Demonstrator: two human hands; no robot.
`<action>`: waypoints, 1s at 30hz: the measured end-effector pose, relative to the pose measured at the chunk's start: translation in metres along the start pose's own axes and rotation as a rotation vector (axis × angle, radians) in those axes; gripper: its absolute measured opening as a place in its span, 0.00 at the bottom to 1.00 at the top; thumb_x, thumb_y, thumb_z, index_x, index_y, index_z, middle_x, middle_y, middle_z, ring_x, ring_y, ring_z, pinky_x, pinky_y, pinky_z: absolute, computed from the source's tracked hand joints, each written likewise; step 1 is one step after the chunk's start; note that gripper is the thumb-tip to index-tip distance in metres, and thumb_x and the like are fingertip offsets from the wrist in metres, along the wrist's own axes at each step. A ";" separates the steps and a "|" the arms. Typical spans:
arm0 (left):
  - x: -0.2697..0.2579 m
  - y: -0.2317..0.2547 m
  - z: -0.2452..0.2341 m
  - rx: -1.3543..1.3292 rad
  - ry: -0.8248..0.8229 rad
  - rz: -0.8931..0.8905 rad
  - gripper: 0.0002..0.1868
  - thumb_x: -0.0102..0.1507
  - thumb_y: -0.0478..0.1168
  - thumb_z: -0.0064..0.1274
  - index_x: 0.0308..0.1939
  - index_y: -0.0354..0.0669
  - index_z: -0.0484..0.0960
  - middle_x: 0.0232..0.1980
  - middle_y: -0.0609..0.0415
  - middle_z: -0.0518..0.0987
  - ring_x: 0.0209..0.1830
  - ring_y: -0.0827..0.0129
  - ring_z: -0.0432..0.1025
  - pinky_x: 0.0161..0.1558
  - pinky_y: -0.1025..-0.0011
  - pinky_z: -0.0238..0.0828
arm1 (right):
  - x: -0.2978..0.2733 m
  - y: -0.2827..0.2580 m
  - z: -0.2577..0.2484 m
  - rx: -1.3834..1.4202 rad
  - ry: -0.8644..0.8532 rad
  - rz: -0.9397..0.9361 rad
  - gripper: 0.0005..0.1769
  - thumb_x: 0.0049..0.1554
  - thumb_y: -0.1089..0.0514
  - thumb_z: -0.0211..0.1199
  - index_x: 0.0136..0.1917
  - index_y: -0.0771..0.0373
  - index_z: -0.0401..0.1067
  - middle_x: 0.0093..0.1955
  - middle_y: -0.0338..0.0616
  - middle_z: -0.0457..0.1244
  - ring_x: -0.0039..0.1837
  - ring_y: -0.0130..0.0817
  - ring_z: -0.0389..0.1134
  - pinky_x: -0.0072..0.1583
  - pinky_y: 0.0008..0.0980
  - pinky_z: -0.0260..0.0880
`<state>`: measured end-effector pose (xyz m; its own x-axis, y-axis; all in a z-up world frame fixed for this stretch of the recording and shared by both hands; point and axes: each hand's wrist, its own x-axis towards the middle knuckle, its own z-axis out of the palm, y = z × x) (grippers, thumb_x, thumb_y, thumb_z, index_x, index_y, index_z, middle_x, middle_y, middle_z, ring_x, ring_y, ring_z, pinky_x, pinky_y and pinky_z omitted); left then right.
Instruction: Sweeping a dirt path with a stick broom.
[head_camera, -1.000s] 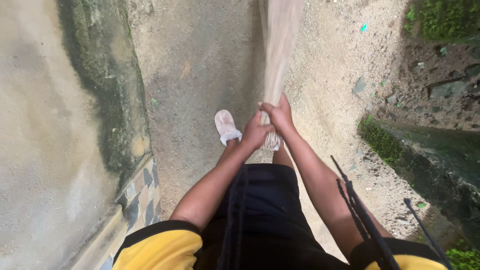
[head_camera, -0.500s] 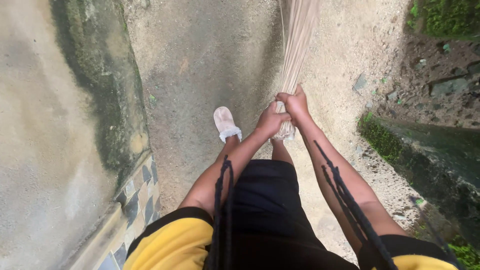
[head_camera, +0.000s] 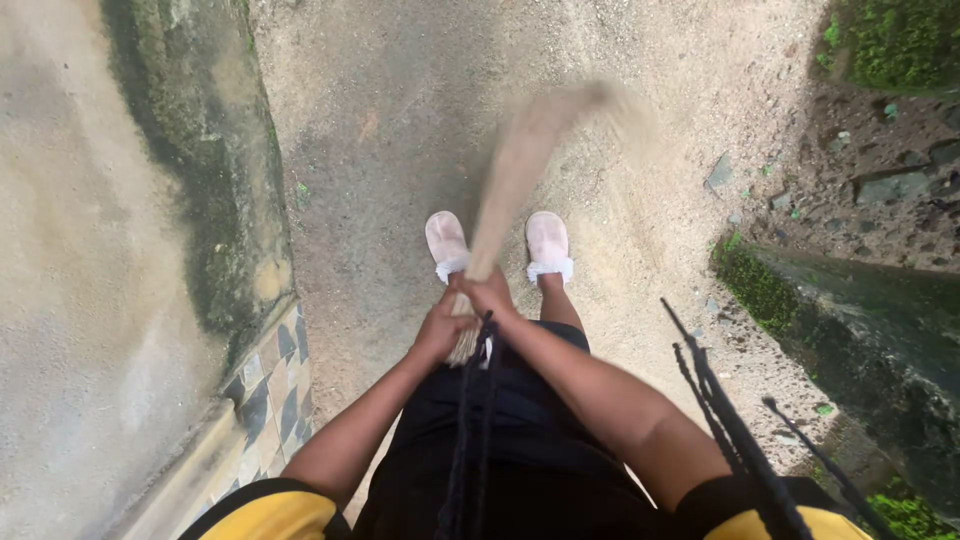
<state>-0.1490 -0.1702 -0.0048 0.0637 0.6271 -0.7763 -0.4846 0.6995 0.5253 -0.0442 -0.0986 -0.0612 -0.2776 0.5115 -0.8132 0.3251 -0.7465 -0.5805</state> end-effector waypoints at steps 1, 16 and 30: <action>0.008 0.012 0.003 0.000 0.003 0.000 0.33 0.50 0.29 0.54 0.62 0.38 0.71 0.50 0.53 0.81 0.48 0.69 0.78 0.48 0.70 0.76 | 0.014 -0.017 0.000 0.000 -0.003 0.001 0.19 0.51 0.60 0.70 0.54 0.72 0.73 0.44 0.47 0.70 0.46 0.39 0.74 0.48 0.36 0.73; 0.023 0.083 0.020 0.959 -0.276 -0.201 0.41 0.51 0.60 0.59 0.65 0.45 0.77 0.54 0.41 0.85 0.53 0.54 0.79 0.57 0.63 0.72 | -0.012 -0.004 -0.029 0.669 0.153 0.370 0.20 0.54 0.63 0.65 0.57 0.73 0.67 0.45 0.50 0.66 0.37 0.41 0.67 0.33 0.31 0.70; 0.016 0.132 0.048 0.763 -0.046 0.016 0.38 0.54 0.50 0.62 0.65 0.40 0.73 0.53 0.40 0.84 0.53 0.53 0.80 0.55 0.62 0.74 | -0.056 -0.125 -0.030 0.523 0.233 -0.009 0.21 0.53 0.64 0.67 0.59 0.67 0.67 0.47 0.46 0.67 0.49 0.38 0.70 0.50 0.37 0.73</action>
<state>-0.1698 -0.0512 0.0692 0.1066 0.6411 -0.7601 0.2502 0.7225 0.6445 -0.0420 -0.0206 0.0559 -0.0521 0.5546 -0.8305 -0.1831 -0.8228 -0.5380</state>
